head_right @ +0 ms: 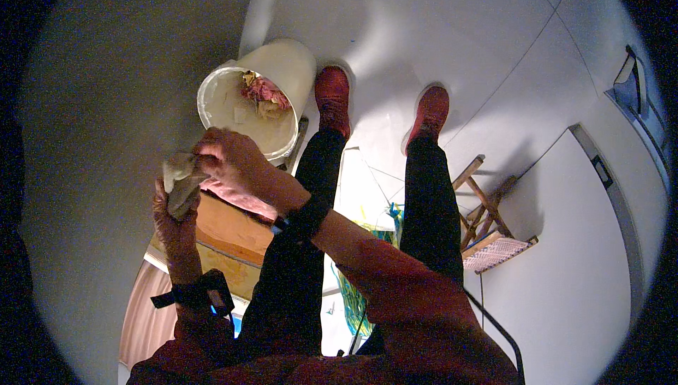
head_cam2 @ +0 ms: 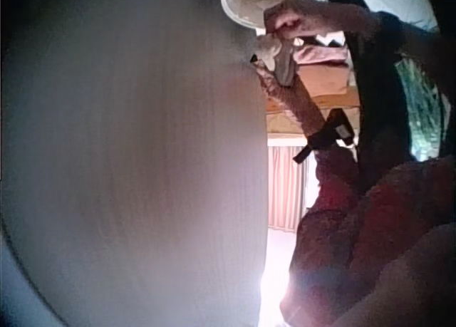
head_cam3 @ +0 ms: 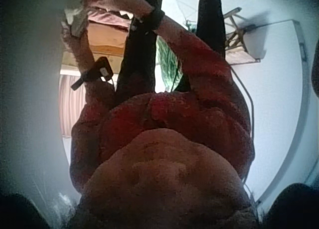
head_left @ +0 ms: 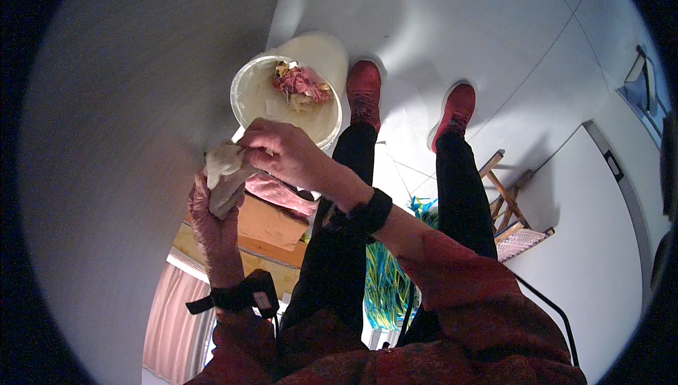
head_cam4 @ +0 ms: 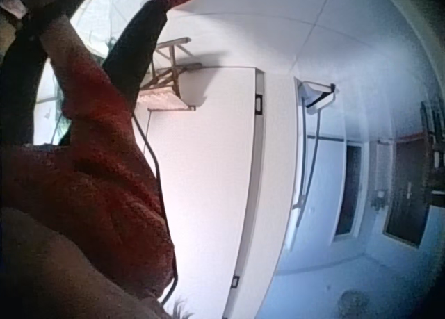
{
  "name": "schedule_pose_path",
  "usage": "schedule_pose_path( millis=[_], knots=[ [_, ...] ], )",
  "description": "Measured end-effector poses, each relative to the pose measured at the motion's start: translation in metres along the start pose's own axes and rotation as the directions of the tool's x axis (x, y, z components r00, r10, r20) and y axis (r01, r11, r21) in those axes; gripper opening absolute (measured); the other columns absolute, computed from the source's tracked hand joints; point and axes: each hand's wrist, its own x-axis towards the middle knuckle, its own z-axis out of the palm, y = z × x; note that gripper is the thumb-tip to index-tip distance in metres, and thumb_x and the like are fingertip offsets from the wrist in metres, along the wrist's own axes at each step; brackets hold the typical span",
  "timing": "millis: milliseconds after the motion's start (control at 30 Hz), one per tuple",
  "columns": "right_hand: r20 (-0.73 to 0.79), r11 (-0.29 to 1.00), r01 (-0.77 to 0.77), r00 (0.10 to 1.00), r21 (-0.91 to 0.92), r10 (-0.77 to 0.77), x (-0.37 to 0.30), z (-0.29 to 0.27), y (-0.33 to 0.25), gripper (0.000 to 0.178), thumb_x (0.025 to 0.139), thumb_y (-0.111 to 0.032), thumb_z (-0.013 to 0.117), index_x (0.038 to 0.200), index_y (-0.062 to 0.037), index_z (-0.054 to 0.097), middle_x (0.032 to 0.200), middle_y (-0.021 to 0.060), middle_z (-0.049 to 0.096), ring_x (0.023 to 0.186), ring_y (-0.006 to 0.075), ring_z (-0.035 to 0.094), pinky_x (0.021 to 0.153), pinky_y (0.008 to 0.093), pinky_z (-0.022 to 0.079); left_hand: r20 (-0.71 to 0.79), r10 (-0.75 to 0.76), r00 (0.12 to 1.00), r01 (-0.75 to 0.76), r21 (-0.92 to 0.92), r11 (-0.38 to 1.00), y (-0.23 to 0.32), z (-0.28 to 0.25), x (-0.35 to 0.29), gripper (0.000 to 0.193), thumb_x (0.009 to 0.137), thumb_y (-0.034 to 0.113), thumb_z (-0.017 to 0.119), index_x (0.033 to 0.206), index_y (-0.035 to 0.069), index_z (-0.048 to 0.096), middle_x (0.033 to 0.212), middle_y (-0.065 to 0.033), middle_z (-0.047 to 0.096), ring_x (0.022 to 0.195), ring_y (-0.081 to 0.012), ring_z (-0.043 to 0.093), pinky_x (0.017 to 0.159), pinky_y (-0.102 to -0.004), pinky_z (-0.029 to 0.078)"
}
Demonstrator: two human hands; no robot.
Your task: The person wipes the tiled floor with a cloth, moving around furniture and a bucket. They repeatedly wipe different sections of the floor, occasionally lifting a small wooden stool to clean underneath it.
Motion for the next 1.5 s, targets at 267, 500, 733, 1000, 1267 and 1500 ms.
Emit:
schedule_pose_path(
  millis=[267, 500, 733, 1000, 1267, 1500],
  knots=[
    [0.032, 0.997, -0.027, 0.999, -0.070, 0.030, 0.005, -0.004, -0.003, 0.009, 0.082, -0.009, 0.062, 0.079, -0.0002, 0.063, 0.072, 0.0091, 0.063, 0.067, 0.0190, 0.060, 0.062, 0.0330, 0.049, -0.139, 0.224, 0.965, -0.119, 0.526, 0.842, -0.033, -0.025, 0.011, 0.024, 0.092, 0.018, 0.052, 0.106, -0.001, 0.058, 0.086, -0.0061, 0.059, 0.077, -0.0114, 0.055, 0.061, -0.0281, 0.048],
    [-0.059, 0.995, -0.035, 0.998, -0.096, 0.029, 0.005, 0.000, -0.017, 0.013, 0.085, -0.014, 0.061, 0.084, -0.0008, 0.063, 0.074, 0.0151, 0.063, 0.067, 0.0291, 0.063, 0.061, 0.0371, 0.050, -0.258, -0.054, 0.965, 0.104, 0.183, 0.978, -0.045, 0.003, 0.013, 0.034, 0.095, 0.026, 0.050, 0.124, 0.009, 0.049, 0.109, -0.0051, 0.057, 0.093, -0.0175, 0.059, 0.072, -0.0327, 0.053],
    [0.081, 0.979, 0.202, 0.977, -0.037, -0.198, -0.021, 0.002, -0.032, 0.014, 0.084, -0.011, 0.060, 0.089, 0.0015, 0.059, 0.078, 0.0160, 0.061, 0.071, 0.0279, 0.063, 0.062, 0.0373, 0.047, 0.186, -0.022, 0.982, 0.103, -0.437, 0.894, -0.065, 0.016, 0.015, 0.053, 0.094, 0.039, 0.048, 0.133, 0.003, 0.041, 0.127, -0.0134, 0.052, 0.115, -0.0276, 0.052, 0.103, -0.0412, 0.038],
    [-0.029, 0.990, -0.111, 0.994, -0.083, 0.108, -0.049, -0.114, -0.005, 0.015, 0.090, -0.017, 0.058, 0.094, -0.0042, 0.064, 0.077, 0.0000, 0.063, 0.069, 0.0062, 0.056, 0.062, 0.0231, 0.047, 0.038, -0.176, 0.984, 0.180, -0.261, 0.948, -0.086, 0.083, -0.002, 0.040, 0.094, 0.027, 0.048, 0.122, -0.001, 0.048, 0.117, -0.0133, 0.057, 0.107, -0.0258, 0.056, 0.094, -0.0393, 0.045],
    [-0.482, 0.538, -0.358, 0.870, -0.763, -0.103, -0.033, -0.236, 0.082, 0.020, 0.080, -0.009, 0.060, 0.100, -0.0061, 0.056, 0.093, 0.0148, 0.062, 0.088, 0.0340, 0.061, 0.076, 0.0433, 0.050, 0.415, 0.032, 0.909, -0.284, 0.563, 0.776, -0.144, 0.171, -0.036, 0.038, 0.074, -0.012, 0.048, 0.110, -0.002, 0.054, 0.101, -0.0203, 0.057, 0.092, -0.0322, 0.059, 0.084, -0.0342, 0.046],
    [-0.423, 0.377, -0.348, 0.896, -0.858, -0.135, 0.005, -0.253, 0.143, 0.019, 0.078, -0.006, 0.060, 0.097, -0.0048, 0.056, 0.091, 0.0170, 0.061, 0.090, 0.0365, 0.059, 0.077, 0.0450, 0.049, 0.095, -0.370, 0.924, 0.345, 0.206, 0.916, -0.157, 0.180, -0.044, 0.027, 0.095, 0.021, 0.047, 0.105, -0.003, 0.055, 0.100, -0.0110, 0.061, 0.093, -0.0162, 0.058, 0.085, -0.0306, 0.046]
  ],
)
